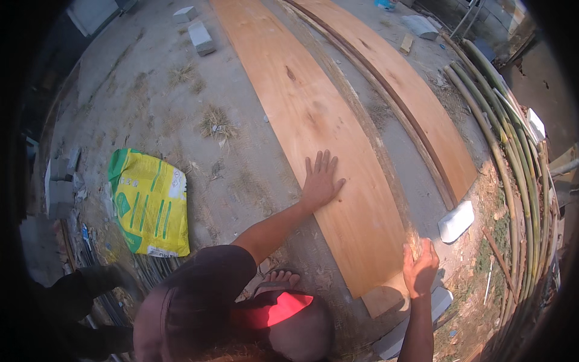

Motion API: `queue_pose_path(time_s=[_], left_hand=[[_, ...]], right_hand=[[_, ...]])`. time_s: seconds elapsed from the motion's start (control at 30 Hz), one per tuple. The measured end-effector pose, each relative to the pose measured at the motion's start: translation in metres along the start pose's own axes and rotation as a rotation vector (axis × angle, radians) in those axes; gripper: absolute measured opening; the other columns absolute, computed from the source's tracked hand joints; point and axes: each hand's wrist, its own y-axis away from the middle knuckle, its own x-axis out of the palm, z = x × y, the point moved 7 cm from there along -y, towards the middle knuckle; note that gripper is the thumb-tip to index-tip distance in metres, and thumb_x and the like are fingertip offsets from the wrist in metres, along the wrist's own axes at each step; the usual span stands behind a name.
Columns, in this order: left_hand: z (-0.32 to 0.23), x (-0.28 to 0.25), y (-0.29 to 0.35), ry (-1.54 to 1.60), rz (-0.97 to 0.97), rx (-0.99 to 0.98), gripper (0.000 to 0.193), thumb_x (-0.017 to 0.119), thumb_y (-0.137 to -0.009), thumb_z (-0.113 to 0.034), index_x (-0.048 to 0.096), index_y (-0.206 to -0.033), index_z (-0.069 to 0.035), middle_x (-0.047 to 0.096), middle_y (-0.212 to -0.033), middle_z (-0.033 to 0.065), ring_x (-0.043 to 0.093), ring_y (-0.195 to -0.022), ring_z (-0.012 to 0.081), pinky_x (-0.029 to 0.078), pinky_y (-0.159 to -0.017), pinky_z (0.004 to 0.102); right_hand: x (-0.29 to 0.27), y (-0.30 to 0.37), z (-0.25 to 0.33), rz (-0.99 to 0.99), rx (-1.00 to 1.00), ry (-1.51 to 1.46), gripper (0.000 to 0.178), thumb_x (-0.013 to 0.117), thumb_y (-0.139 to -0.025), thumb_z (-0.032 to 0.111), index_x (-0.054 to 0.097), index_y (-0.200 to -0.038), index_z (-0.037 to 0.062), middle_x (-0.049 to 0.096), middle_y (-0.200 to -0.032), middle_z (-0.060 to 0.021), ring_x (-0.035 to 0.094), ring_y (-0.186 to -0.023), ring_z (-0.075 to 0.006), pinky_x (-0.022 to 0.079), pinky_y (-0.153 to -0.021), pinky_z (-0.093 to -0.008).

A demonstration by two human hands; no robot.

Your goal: The person saws a small piece of wood using a hand saw, then picks up a long wooden strip, places it across two boards, and uses the hand saw to cut a notch into it.

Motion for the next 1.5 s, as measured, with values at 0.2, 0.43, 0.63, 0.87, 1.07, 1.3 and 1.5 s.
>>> queue_pose_path(time_s=[0.2,0.43,0.63,0.87,1.07,1.3,1.5], left_hand=[[0.014,-0.004,0.0,-0.049,0.054,-0.031,0.075,0.051,-0.099,-0.051,0.034,-0.155,-0.003,0.024,-0.163,0.0237,0.015,-0.154,0.0402,0.009,-0.121,0.0654],[0.009,-0.005,-0.013,-0.059,0.197,-0.063,0.078,0.046,-0.1,-0.053,0.03,-0.157,-0.004,0.018,-0.166,0.0227,0.01,-0.155,0.0396,0.006,-0.121,0.0656],[0.007,0.011,-0.02,-0.119,0.312,-0.076,0.081,0.046,-0.099,-0.056,0.027,-0.159,-0.006,0.013,-0.167,0.0219,0.006,-0.156,0.0399,0.002,-0.12,0.0674],[0.008,0.025,-0.014,-0.1,0.276,-0.082,0.079,0.048,-0.098,-0.056,0.029,-0.16,-0.01,0.014,-0.168,0.0198,0.006,-0.157,0.0385,0.002,-0.121,0.0661],[-0.003,0.023,-0.017,-0.137,0.236,-0.035,0.079,0.05,-0.098,-0.056,0.029,-0.159,-0.011,0.019,-0.167,0.0205,0.011,-0.155,0.0392,0.007,-0.12,0.0668],[0.005,0.01,-0.019,-0.156,0.172,-0.045,0.077,0.052,-0.097,-0.055,0.033,-0.157,-0.011,0.024,-0.165,0.02,0.015,-0.154,0.0392,0.01,-0.12,0.0662],[0.0,0.018,-0.018,-0.182,0.179,-0.05,0.079,0.052,-0.096,-0.058,0.032,-0.158,-0.013,0.022,-0.166,0.0174,0.015,-0.155,0.0374,0.01,-0.121,0.0643]], right_hand=[[0.1,-0.159,0.048,0.029,0.035,-0.04,0.045,0.071,-0.092,0.032,0.059,-0.111,-0.0074,0.065,-0.109,-0.0301,0.064,-0.099,-0.048,0.05,-0.082,-0.0532],[0.179,-0.299,0.079,0.13,0.208,-0.045,0.049,0.069,-0.094,0.031,0.056,-0.128,-0.0017,0.059,-0.127,-0.026,0.061,-0.113,-0.0463,0.05,-0.094,-0.0529],[0.177,-0.329,0.027,0.157,0.152,-0.229,0.054,0.068,-0.094,0.024,0.051,-0.139,0.0017,0.054,-0.135,-0.0242,0.052,-0.127,-0.0432,0.045,-0.106,-0.0479],[0.083,-0.144,-0.107,0.597,0.17,0.241,0.047,0.072,-0.09,0.026,0.058,-0.128,0.0027,0.061,-0.124,-0.0219,0.061,-0.114,-0.0411,0.051,-0.096,-0.0479],[-0.005,0.02,-0.239,0.706,0.689,0.207,0.043,0.072,-0.09,0.027,0.063,-0.122,0.0008,0.07,-0.108,-0.0237,0.068,-0.103,-0.0401,0.053,-0.091,-0.0465],[0.063,-0.027,-0.186,0.848,0.546,-0.011,0.047,0.068,-0.091,0.034,0.063,-0.126,0.0025,0.072,-0.106,-0.0229,0.067,-0.105,-0.0412,0.053,-0.093,-0.0472],[0.143,0.009,-0.204,0.542,0.24,0.171,0.049,0.07,-0.091,0.038,0.06,-0.127,0.006,0.06,-0.133,-0.0219,0.064,-0.113,-0.0404,0.053,-0.088,-0.0514]])
